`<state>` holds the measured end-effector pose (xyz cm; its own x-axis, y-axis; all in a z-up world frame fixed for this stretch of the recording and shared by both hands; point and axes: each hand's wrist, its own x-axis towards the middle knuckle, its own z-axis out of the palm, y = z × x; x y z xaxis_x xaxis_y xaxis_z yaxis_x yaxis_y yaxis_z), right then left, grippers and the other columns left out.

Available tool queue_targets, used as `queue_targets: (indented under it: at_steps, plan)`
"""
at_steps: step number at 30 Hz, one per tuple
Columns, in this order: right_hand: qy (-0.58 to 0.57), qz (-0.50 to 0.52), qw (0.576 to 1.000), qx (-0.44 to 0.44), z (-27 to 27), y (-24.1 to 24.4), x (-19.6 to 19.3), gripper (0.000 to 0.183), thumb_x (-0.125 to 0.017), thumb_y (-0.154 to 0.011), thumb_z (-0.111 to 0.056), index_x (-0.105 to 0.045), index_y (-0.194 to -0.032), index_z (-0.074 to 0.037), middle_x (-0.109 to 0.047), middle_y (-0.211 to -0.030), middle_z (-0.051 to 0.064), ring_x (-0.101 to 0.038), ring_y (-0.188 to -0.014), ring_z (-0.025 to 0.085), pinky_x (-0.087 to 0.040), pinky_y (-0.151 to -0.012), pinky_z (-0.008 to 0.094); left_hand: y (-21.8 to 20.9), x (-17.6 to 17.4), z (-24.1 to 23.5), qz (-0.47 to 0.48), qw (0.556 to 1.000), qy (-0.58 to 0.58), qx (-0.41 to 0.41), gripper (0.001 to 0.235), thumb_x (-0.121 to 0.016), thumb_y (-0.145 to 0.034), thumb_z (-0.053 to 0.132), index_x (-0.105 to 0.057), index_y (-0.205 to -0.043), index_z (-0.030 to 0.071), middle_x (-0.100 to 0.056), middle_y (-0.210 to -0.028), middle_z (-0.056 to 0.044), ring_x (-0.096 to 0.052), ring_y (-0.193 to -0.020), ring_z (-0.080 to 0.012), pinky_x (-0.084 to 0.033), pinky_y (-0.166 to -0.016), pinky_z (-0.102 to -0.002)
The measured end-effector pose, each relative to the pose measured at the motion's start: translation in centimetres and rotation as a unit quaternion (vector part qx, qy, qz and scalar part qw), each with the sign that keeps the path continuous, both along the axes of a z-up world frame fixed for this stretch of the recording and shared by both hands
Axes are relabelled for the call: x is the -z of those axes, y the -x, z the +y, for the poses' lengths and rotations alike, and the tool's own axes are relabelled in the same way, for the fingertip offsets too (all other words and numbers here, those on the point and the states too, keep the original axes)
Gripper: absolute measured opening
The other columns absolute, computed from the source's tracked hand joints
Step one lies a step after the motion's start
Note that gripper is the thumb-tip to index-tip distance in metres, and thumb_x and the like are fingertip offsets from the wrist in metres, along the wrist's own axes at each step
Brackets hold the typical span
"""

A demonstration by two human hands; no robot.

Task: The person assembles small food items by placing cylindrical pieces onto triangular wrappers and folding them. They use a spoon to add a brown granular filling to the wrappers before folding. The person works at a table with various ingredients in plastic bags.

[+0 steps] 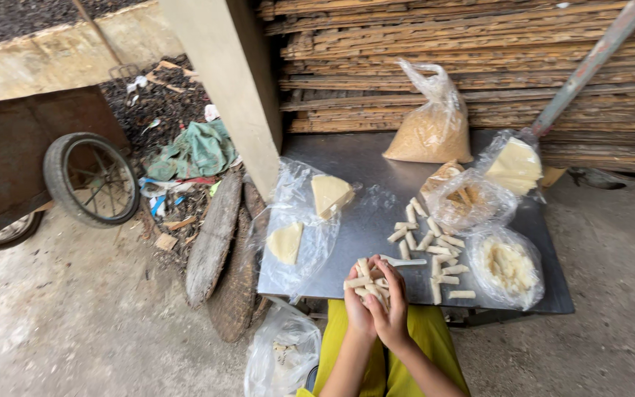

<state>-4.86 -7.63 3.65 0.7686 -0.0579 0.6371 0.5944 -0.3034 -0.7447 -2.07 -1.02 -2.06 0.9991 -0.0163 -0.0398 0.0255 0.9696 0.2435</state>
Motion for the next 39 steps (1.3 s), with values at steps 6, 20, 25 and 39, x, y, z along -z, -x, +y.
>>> queue_targets:
  at_steps: [6, 20, 25, 39]
  plan:
    - [-0.078, 0.113, 0.984, -0.116, 4.5, 3.8, 2.5, 0.044, -0.055, -0.095, -0.020, -0.062, -0.134, 0.000, -0.065, -0.138, 0.017, -0.060, -0.129, 0.031, -0.043, -0.113, 0.042, 5.4, 0.9, 4.8, 0.109, 0.985, -0.064, -0.121, 0.049, -0.037, -0.103, 0.035, -0.059, -0.127, -0.001, -0.068, -0.128, -0.015, -0.062, -0.125, -0.0279, -0.048, -0.109, -0.041]
    - [-0.304, 0.627, 0.656, -0.290, 26.2, 7.8, 16.0, 0.033, -0.061, -0.095, -0.032, -0.073, -0.110, -0.004, -0.074, -0.103, 0.007, -0.070, -0.090, 0.017, -0.056, -0.082, 0.032, 14.0, 11.3, 24.2, 0.363, 0.806, -0.186, -0.428, 0.039, -0.043, -0.104, 0.029, -0.065, -0.125, 0.004, -0.071, -0.108, -0.013, -0.070, -0.092, -0.0212, -0.058, -0.080, -0.034]
    - [-0.295, 0.759, 0.521, -0.256, 28.5, 8.1, 17.7, 0.039, -0.063, -0.092, -0.050, -0.071, -0.101, -0.013, -0.071, -0.090, 0.004, -0.065, -0.073, 0.016, -0.052, -0.069, 0.033, 14.3, 11.3, 25.3, 0.426, 0.722, -0.360, -0.409, 0.040, -0.050, -0.104, 0.025, -0.066, -0.130, -0.001, -0.071, -0.116, -0.019, -0.058, -0.082, -0.0281, -0.044, -0.073, -0.044]
    - [-0.456, 0.660, 0.425, -0.419, 29.6, 5.7, 19.7, 0.032, -0.054, -0.100, -0.035, -0.069, -0.110, -0.008, -0.072, -0.092, 0.002, -0.067, -0.073, 0.009, -0.054, -0.061, 0.023, 13.9, 7.6, 24.6, 0.344, 0.533, -0.605, -0.481, 0.039, -0.044, -0.104, 0.027, -0.069, -0.124, 0.004, -0.052, -0.149, -0.019, -0.050, -0.138, -0.0354, -0.037, -0.115, -0.048]
